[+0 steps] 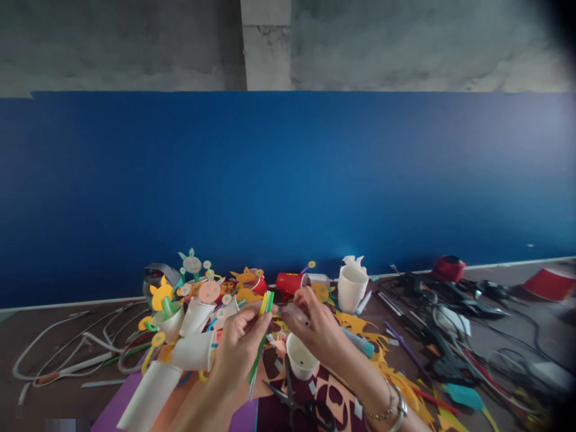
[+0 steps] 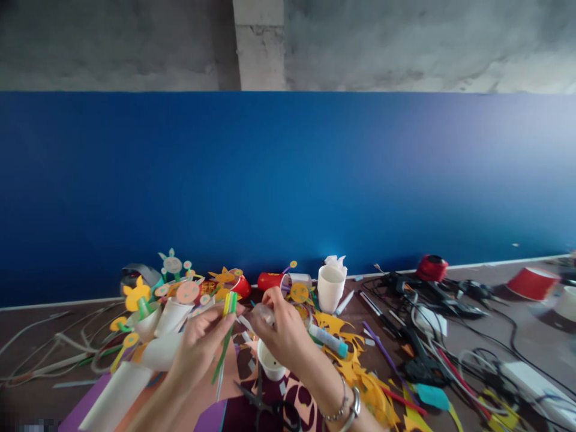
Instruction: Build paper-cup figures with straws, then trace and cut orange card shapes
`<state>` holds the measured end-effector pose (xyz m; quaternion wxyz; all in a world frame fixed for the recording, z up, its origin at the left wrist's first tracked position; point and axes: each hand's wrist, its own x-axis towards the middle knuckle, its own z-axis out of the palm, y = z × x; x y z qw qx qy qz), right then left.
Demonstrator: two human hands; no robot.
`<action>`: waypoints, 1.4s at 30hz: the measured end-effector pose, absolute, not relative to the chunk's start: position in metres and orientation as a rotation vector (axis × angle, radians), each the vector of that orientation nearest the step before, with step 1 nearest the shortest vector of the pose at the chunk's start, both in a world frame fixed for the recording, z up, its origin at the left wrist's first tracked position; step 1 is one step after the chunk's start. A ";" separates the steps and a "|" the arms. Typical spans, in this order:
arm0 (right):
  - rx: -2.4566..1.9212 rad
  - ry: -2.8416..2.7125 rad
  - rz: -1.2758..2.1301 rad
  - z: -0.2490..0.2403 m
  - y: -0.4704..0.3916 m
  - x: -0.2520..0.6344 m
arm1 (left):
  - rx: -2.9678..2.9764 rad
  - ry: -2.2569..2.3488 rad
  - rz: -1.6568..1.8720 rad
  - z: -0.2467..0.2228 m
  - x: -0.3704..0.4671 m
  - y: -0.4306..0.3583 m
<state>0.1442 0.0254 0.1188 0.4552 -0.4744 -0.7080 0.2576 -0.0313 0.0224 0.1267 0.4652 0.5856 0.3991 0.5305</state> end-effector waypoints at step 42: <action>-0.912 -1.585 1.152 0.122 0.021 0.138 | 1.309 0.807 1.190 0.122 -0.021 0.020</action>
